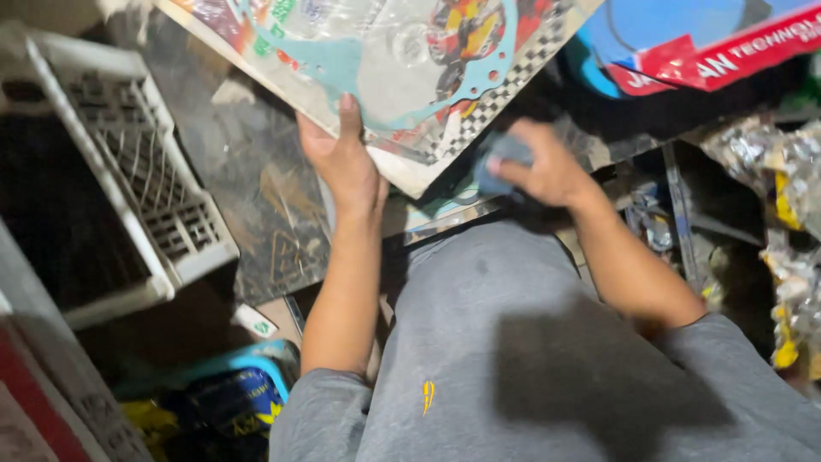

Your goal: The person opens a plastic-wrapped gasket kit on a workbench, then uses a blue cloth to wipe each gasket piece individually. The person handles multiple gaskets one at a time, wiping them and placing them back on the work surface.

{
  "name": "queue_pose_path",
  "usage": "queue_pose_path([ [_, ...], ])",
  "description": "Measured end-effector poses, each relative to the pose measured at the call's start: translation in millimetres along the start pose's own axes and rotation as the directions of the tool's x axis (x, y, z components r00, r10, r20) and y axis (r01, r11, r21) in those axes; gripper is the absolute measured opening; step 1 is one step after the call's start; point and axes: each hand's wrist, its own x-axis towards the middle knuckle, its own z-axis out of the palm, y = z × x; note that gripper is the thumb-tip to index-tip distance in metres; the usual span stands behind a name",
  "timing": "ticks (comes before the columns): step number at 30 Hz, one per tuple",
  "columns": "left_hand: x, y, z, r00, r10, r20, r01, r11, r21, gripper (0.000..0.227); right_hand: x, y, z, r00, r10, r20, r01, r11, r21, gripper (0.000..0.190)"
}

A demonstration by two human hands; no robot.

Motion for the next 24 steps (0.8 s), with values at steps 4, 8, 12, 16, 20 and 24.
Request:
queue_pose_path([
  [4, -2, -15, 43, 0.996, 0.016, 0.091, -0.044, 0.946, 0.321, 0.047, -15, -12, -6, 0.979, 0.100, 0.176, -0.152, 0.937, 0.314, 0.054],
  [8, 1, -22, 83, 0.945, -0.042, 0.325, -0.139, 0.846, 0.514, 0.049, -34, 2, -10, 0.927, 0.350, -0.137, -0.224, 0.808, 0.545, 0.026],
  [12, 3, -41, 117, 0.889, -0.144, 0.435, -0.086, 0.879, 0.469, 0.044, -39, -19, -27, 0.860, 0.420, -0.289, -0.148, 0.749, 0.646, 0.015],
  [16, 15, -64, 146, 0.738, -0.137, 0.661, -0.305, 0.806, 0.508, 0.050, -46, -10, -34, 0.686, 0.536, -0.492, -0.106, 0.743, 0.661, 0.028],
  [20, 30, -84, 165, 0.576, -0.267, 0.773, -0.192, 0.874, 0.446, 0.049, -47, 8, -51, 0.524, 0.688, -0.503, -0.006, 0.593, 0.805, 0.054],
  [24, 24, -80, 182, 0.738, -0.353, 0.575, 0.045, 0.876, 0.481, 0.084, -45, -1, -56, 0.530, 0.697, -0.483, 0.021, 0.559, 0.829, 0.027],
])
